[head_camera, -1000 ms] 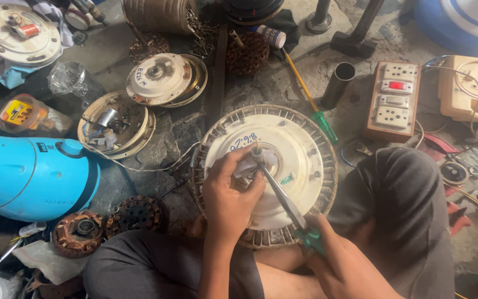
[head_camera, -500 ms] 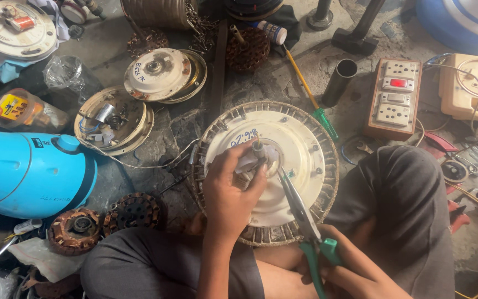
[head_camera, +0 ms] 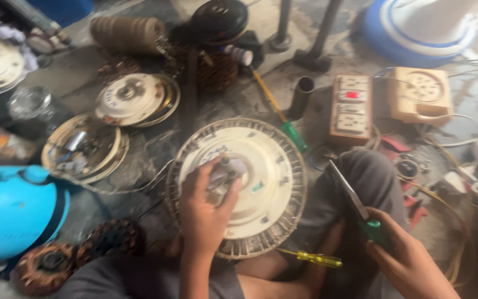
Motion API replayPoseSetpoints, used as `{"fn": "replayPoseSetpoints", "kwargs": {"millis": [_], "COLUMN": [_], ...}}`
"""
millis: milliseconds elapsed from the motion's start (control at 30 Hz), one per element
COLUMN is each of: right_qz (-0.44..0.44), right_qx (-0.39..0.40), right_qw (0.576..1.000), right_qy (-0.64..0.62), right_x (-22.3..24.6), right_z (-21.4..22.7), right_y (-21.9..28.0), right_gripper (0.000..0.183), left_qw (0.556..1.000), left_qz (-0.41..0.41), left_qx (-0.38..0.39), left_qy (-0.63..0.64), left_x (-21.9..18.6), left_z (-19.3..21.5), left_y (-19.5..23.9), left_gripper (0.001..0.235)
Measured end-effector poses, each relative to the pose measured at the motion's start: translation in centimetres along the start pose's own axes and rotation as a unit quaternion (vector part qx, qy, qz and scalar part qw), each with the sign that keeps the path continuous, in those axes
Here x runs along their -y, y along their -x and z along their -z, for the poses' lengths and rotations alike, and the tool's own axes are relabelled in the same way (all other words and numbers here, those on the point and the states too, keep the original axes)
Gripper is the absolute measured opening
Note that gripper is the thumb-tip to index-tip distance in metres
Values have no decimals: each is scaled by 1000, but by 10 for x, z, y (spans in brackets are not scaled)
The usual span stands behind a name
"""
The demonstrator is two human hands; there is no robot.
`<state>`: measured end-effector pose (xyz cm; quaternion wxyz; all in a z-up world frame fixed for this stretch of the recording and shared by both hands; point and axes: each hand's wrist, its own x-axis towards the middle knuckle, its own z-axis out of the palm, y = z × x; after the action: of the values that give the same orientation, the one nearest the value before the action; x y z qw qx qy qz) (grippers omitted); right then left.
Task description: The person sits on the floor and uses a screwdriver and pliers to adjust and secure wires on a circular electrical component. They manipulate the wires and tighten connections while surrounded by various tools and parts.
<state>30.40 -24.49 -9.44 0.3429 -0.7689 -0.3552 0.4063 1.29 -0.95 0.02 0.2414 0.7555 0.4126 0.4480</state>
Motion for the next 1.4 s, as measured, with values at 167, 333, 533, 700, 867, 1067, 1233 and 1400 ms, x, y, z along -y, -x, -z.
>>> {"fn": "replayPoseSetpoints", "kwargs": {"millis": [167, 333, 533, 700, 867, 1067, 1233, 1400], "right_qz": [17, 150, 166, 179, 193, 188, 171, 156], "right_qx": [-213, -293, -293, -297, -307, -307, -294, -321], "right_qw": [929, 852, 865, 868, 866, 865, 866, 849], "right_qy": [303, 407, 372, 356, 343, 350, 367, 390], "right_x": [43, 66, 70, 65, 60, 60, 63, 66], "right_z": [-21, -49, -40, -42, -43, -42, -44, -48], "right_y": [5, 12, 21, 21, 20, 21, 20, 18], "right_gripper": [71, 71, 64, 62, 61, 61, 65, 66], "left_qw": [996, 993, 995, 997, 993, 987, 998, 994], "left_qz": [87, 108, 95, 62, 62, 68, 36, 41], "left_qx": [-2, -6, -36, -32, -20, -26, -33, -8], "left_qy": [14, -43, -13, -19, 100, 143, 27, 98], "left_x": [4, 7, 29, 62, 84, 78, 53, 28], "left_z": [-4, -7, -24, -30, -40, -44, -34, -23], "left_y": [-2, 3, 8, 4, 3, 6, 10, 11], "left_gripper": [36, 34, 39, 38, 39, 42, 48, 48]}}
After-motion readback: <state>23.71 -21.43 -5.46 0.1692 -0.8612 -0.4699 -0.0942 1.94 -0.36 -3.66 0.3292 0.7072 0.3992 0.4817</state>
